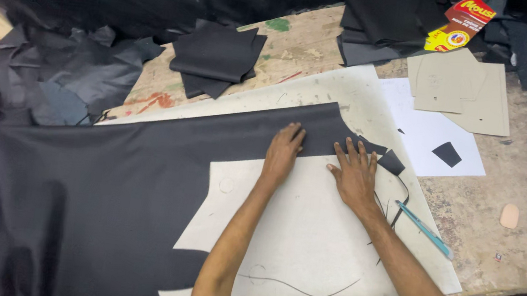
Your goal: The person places a paper pattern on a large piece of black fabric, traces its outline with a pen, and cuts along the traced line using a utility knife. The person then folds the fabric, repositions the pattern, and repeats the tracing and cutting process to produce multiple fabric pieces.
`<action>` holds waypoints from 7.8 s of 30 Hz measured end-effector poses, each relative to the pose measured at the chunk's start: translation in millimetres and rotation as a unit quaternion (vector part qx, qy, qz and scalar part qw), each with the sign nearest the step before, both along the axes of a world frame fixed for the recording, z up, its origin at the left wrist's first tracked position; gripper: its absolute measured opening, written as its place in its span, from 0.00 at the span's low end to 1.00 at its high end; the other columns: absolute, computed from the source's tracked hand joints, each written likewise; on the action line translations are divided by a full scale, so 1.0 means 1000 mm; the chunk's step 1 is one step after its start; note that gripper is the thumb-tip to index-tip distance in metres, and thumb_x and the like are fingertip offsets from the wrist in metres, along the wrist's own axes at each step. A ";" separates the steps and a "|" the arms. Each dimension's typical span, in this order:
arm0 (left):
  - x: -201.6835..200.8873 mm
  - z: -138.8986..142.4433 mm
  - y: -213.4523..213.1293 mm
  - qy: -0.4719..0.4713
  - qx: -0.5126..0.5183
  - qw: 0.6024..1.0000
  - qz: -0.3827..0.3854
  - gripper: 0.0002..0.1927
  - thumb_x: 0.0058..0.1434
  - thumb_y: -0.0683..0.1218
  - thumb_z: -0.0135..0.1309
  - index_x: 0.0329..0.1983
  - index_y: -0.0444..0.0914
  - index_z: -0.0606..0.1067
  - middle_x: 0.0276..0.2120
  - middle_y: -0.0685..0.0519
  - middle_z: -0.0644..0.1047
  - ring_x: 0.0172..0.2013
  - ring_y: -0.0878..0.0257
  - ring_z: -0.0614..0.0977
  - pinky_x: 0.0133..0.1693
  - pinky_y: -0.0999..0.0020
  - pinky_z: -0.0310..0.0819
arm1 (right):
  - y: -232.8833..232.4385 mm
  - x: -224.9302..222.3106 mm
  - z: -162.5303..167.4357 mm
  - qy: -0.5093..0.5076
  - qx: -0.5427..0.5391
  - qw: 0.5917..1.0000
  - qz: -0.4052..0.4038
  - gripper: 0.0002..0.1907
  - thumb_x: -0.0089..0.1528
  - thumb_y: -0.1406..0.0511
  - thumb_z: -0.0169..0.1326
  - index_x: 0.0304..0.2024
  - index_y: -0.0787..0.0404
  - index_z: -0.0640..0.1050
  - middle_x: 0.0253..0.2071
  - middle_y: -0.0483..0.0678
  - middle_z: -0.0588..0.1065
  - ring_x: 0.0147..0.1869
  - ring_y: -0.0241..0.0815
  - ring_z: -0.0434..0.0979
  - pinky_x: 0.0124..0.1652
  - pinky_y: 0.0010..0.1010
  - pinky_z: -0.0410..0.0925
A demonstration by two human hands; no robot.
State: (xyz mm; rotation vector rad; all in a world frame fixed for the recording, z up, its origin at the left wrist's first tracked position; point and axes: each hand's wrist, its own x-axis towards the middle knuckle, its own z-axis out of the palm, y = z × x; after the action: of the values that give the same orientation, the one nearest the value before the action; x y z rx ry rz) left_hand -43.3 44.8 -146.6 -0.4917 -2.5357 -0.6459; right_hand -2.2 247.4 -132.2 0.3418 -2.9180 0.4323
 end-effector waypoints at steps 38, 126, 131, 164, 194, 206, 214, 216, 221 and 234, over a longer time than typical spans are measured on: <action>-0.122 -0.036 0.004 0.103 -0.114 0.988 -0.033 0.23 0.64 0.39 0.50 0.64 0.37 0.72 0.68 0.47 0.69 0.70 0.54 0.68 0.71 0.52 0.56 | -0.008 -0.057 -0.038 0.129 -0.101 0.986 0.036 0.16 0.63 0.69 0.57 0.54 0.57 0.82 0.62 0.50 0.75 0.68 0.52 0.69 0.64 0.47 0.63; -0.086 -0.006 0.077 -0.181 -0.165 0.960 0.137 0.46 0.58 0.78 0.41 0.77 0.57 0.54 0.77 0.51 0.47 0.76 0.46 0.42 0.66 0.25 0.26 | 0.241 -0.231 0.082 -0.049 -0.606 0.741 -0.286 0.09 0.60 0.72 0.59 0.43 0.69 0.81 0.30 0.50 0.74 0.19 0.32 0.67 0.17 0.28 0.56; -0.088 -0.011 0.077 -0.185 -0.164 0.959 0.141 0.47 0.57 0.78 0.42 0.76 0.57 0.54 0.77 0.51 0.47 0.75 0.47 0.42 0.66 0.25 0.26 | 0.272 -0.199 0.059 -0.141 -0.537 0.807 -0.203 0.05 0.62 0.67 0.62 0.38 0.64 0.82 0.31 0.47 0.80 0.19 0.29 0.64 0.18 0.24 0.54; -0.074 0.011 0.082 -0.173 -0.181 0.958 0.141 0.47 0.59 0.79 0.39 0.78 0.58 0.52 0.78 0.51 0.47 0.76 0.46 0.43 0.67 0.25 0.28 | 0.271 -0.175 0.039 -0.105 -0.445 0.859 -0.232 0.23 0.56 0.64 0.69 0.52 0.67 0.79 0.43 0.54 0.81 0.39 0.43 0.81 0.38 0.36 0.73; -0.065 0.021 0.095 -0.201 -0.199 0.948 0.147 0.48 0.58 0.81 0.35 0.78 0.60 0.50 0.78 0.54 0.45 0.76 0.49 0.40 0.66 0.25 0.25 | 0.389 -0.052 0.004 0.035 -0.315 0.885 -0.342 0.11 0.66 0.70 0.61 0.50 0.66 0.79 0.38 0.52 0.80 0.32 0.39 0.79 0.30 0.30 0.70; -0.069 0.006 0.091 -0.195 -0.200 0.949 0.149 0.47 0.59 0.80 0.36 0.78 0.59 0.49 0.78 0.54 0.45 0.76 0.49 0.42 0.67 0.25 0.27 | 0.294 -0.017 0.005 -0.200 0.145 0.963 -0.108 0.43 0.62 0.46 0.54 0.75 0.52 0.59 0.75 0.57 0.55 0.43 0.54 0.84 0.44 0.42 0.78; -0.064 0.011 0.083 -0.177 -0.184 0.956 0.142 0.47 0.60 0.79 0.38 0.79 0.58 0.50 0.78 0.52 0.46 0.76 0.47 0.43 0.67 0.24 0.27 | 0.320 -0.037 -0.006 -0.136 0.218 0.966 -0.021 0.25 0.68 0.61 0.47 0.69 0.43 0.71 0.68 0.43 0.72 0.55 0.47 0.84 0.54 0.40 0.77; -0.064 0.011 0.082 -0.181 -0.178 0.957 0.141 0.47 0.60 0.79 0.38 0.79 0.58 0.51 0.78 0.51 0.46 0.76 0.47 0.43 0.67 0.24 0.27 | 0.320 -0.040 -0.004 -0.132 0.195 0.971 -0.034 0.30 0.62 0.53 0.54 0.67 0.47 0.69 0.74 0.44 0.65 0.55 0.49 0.82 0.51 0.41 0.77; -0.065 0.010 0.077 -0.179 -0.171 0.958 0.146 0.47 0.59 0.79 0.39 0.78 0.59 0.52 0.78 0.51 0.46 0.76 0.47 0.43 0.68 0.25 0.26 | 0.314 -0.047 -0.005 -0.137 0.212 0.965 -0.066 0.43 0.56 0.42 0.57 0.70 0.46 0.66 0.73 0.47 0.64 0.56 0.49 0.81 0.51 0.42 0.77; -0.067 0.002 0.069 -0.163 -0.157 0.963 0.144 0.46 0.59 0.80 0.38 0.77 0.60 0.53 0.78 0.51 0.48 0.76 0.47 0.42 0.67 0.25 0.25 | 0.317 -0.036 0.027 -0.027 0.384 0.922 0.053 0.25 0.64 0.64 0.51 0.65 0.44 0.73 0.48 0.41 0.82 0.35 0.40 0.86 0.35 0.30 0.78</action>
State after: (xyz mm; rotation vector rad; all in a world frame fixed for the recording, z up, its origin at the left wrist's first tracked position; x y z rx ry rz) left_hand -109.9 114.1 -144.7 -0.1150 -2.9637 -0.2283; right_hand -38.5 564.5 -105.3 0.5845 -2.9959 -0.7356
